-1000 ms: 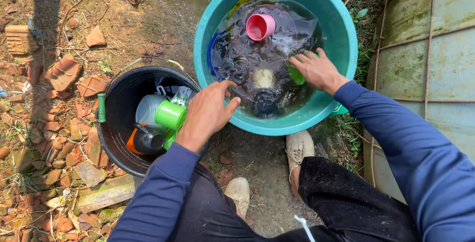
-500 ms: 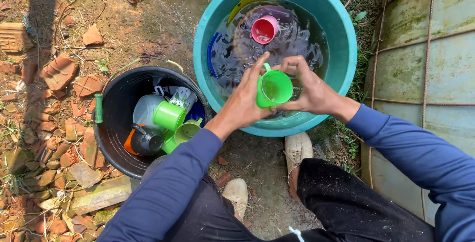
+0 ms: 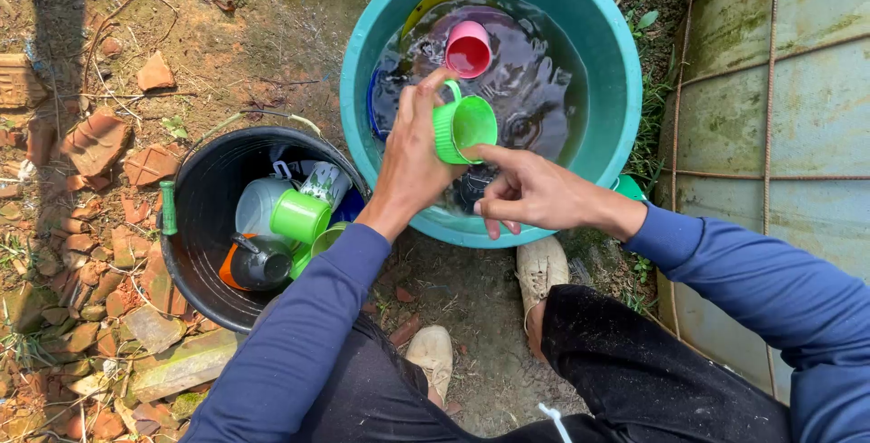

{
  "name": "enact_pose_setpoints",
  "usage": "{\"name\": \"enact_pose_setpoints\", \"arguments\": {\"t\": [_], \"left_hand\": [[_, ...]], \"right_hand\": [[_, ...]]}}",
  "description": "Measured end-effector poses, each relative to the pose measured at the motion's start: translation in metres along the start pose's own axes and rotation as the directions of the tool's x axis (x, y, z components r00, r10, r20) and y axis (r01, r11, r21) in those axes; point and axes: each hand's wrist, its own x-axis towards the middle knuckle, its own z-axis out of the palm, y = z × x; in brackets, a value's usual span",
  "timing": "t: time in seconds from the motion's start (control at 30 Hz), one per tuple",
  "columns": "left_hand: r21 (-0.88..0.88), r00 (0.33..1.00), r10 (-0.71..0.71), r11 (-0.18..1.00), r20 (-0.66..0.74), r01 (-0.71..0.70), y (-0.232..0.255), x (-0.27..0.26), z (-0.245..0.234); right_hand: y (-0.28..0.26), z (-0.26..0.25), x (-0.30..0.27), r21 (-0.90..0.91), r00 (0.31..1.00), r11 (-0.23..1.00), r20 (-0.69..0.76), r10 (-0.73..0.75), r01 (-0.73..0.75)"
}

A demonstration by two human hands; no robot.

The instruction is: Washing various plastic and metal dishes in a large basin of water outdoors.

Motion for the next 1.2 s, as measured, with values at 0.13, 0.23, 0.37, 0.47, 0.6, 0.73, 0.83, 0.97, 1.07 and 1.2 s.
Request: {"name": "enact_pose_setpoints", "arguments": {"t": [0.13, 0.23, 0.37, 0.47, 0.6, 0.73, 0.83, 0.97, 1.07, 1.2], "left_hand": [[-0.067, 0.996, -0.027, 0.997, 0.084, 0.032, -0.001, -0.001, -0.009], [-0.113, 0.966, -0.123, 0.982, 0.227, 0.151, -0.002, 0.004, -0.008], [-0.172, 0.956, -0.099, 0.974, 0.277, 0.151, -0.005, 0.005, -0.006], [-0.154, 0.946, -0.118, 0.973, 0.301, 0.170, -0.009, 0.003, -0.004], [-0.164, 0.934, -0.088, 0.975, 0.346, 0.152, -0.014, 0.002, 0.006], [-0.273, 0.936, 0.017, 0.958, 0.351, 0.086, -0.026, 0.001, 0.011], [-0.342, 0.873, -0.048, 0.909, 0.486, 0.240, -0.033, 0.005, 0.008], [-0.375, 0.854, -0.062, 0.880, 0.516, 0.290, -0.047, 0.001, 0.007], [-0.263, 0.802, -0.102, 0.914, 0.589, 0.310, -0.047, 0.001, 0.009], [-0.218, 0.769, -0.131, 0.917, 0.626, 0.334, -0.049, 0.001, 0.011]], "right_hand": [[0.021, -0.026, 0.008, -0.672, 0.986, 0.734, -0.028, -0.162, 0.101], [0.030, -0.045, 0.010, -0.862, 0.909, 0.462, -0.003, -0.417, 0.209], [0.020, -0.044, 0.005, -0.660, 0.774, 0.656, -0.174, -0.609, 0.367], [-0.004, -0.041, 0.008, -0.254, 0.864, 0.933, -0.373, -0.339, 0.256], [-0.001, -0.035, 0.023, -0.279, 0.952, 0.960, -0.293, -0.092, 0.007], [0.022, -0.035, 0.037, -0.726, 0.967, 0.687, -0.196, -0.163, -0.031], [0.033, -0.045, 0.035, -0.758, 0.982, 0.653, -0.129, -0.140, -0.006], [0.017, -0.046, 0.034, -0.537, 0.970, 0.830, -0.081, -0.230, 0.152], [0.013, -0.036, 0.035, -0.451, 0.971, 0.885, -0.137, -0.197, 0.116], [0.018, -0.034, 0.035, -0.709, 0.977, 0.704, -0.180, -0.116, -0.047]]}}
